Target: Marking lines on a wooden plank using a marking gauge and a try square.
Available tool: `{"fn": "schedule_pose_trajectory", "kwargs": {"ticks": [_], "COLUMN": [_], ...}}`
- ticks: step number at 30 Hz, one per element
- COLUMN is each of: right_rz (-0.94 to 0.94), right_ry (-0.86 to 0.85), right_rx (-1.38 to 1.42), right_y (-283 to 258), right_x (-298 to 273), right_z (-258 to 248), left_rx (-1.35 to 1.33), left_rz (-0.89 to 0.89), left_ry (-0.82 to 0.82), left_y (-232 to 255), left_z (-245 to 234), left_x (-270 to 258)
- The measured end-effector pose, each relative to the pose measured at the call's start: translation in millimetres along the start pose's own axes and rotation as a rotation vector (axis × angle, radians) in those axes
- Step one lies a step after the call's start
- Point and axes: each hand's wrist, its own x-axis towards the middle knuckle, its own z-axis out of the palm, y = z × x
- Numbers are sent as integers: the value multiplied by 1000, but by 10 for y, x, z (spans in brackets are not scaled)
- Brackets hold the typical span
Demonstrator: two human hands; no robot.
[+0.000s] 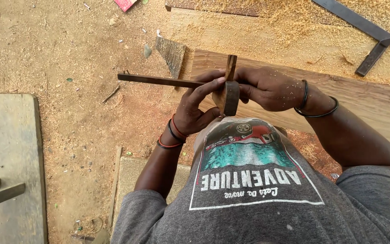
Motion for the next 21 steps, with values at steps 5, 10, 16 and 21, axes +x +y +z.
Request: {"fn": "schedule_pose_trajectory", "kwargs": {"ticks": [5,10,16,21], "right_rz": [16,73,54,106], "right_ry": [91,162,199,261], "right_rx": [78,124,222,380], "right_y": [-113,-73,10,22], "right_x": [54,51,65,124], "right_z": [44,65,55,97], "left_rx": [-19,-31,-13,-10], "left_rz": [-16,-7,3,-8], "left_ry": [-12,-9,-9,-18], "left_y": [-4,2,-10,-42], "left_z": [15,69,75,89], "left_x": [-13,3,38,77]}}
